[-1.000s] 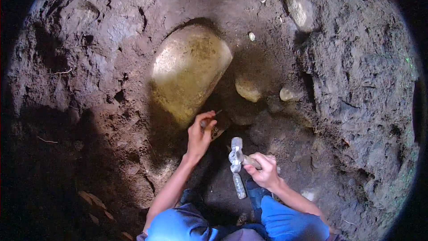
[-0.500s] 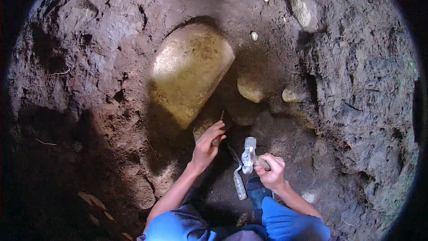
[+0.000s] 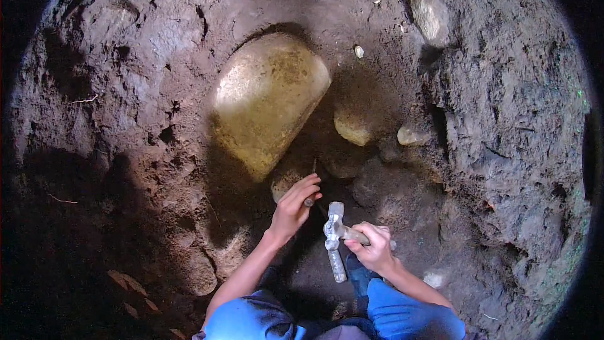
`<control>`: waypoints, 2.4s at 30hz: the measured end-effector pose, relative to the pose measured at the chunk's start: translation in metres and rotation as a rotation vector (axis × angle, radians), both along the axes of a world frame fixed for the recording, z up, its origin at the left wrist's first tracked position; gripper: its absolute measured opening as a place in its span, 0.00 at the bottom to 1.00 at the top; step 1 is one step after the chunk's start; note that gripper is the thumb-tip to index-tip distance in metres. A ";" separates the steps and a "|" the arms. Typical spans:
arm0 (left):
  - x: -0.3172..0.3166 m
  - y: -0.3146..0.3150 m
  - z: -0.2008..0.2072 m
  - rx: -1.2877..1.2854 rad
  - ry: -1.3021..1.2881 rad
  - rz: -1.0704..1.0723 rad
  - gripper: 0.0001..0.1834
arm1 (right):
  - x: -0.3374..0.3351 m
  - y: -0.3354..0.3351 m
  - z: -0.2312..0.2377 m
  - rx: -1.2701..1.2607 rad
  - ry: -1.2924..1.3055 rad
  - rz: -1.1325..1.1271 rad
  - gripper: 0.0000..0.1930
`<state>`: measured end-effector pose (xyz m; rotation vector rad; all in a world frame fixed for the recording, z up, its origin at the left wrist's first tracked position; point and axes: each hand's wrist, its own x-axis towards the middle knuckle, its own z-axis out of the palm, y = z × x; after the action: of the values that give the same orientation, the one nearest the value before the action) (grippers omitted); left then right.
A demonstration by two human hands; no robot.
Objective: The person clears dirt away from a large buried stone and smaller objects using a small trowel and a hammer with a chisel.
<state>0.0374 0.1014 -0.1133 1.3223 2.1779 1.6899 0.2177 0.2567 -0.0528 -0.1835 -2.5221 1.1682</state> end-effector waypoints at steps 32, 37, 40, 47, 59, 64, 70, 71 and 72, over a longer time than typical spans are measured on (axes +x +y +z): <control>0.008 0.011 -0.021 -0.071 0.137 -0.168 0.21 | 0.025 0.012 -0.010 0.225 0.292 0.215 0.22; 0.000 0.011 -0.022 -0.087 0.133 -0.128 0.21 | 0.030 0.018 -0.027 0.295 0.013 0.127 0.22; 0.008 0.017 -0.018 -0.082 0.143 -0.152 0.20 | 0.037 0.016 -0.012 0.227 0.227 0.167 0.22; 0.009 0.015 -0.019 -0.055 0.126 -0.130 0.19 | 0.019 0.018 -0.009 0.189 0.289 0.285 0.22; 0.011 0.013 -0.025 0.037 -0.172 0.261 0.15 | 0.021 0.040 -0.002 0.033 0.060 -0.145 0.18; -0.005 0.017 -0.019 0.007 -0.400 0.329 0.15 | 0.026 0.037 -0.009 0.032 -0.001 -0.124 0.19; 0.071 0.002 -0.038 0.050 -0.067 -0.064 0.25 | 0.025 0.036 -0.007 0.035 0.003 -0.081 0.23; 0.072 -0.002 -0.043 0.051 -0.069 -0.063 0.25 | 0.023 0.035 -0.006 0.054 0.016 -0.091 0.24; 0.072 -0.008 -0.048 0.029 -0.020 -0.102 0.23 | 0.022 0.035 -0.005 0.073 0.029 -0.101 0.25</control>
<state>0.1096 0.0938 -0.1608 1.3912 2.0458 1.6957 0.2393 0.2916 -0.0582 -0.2703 -2.4939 1.0312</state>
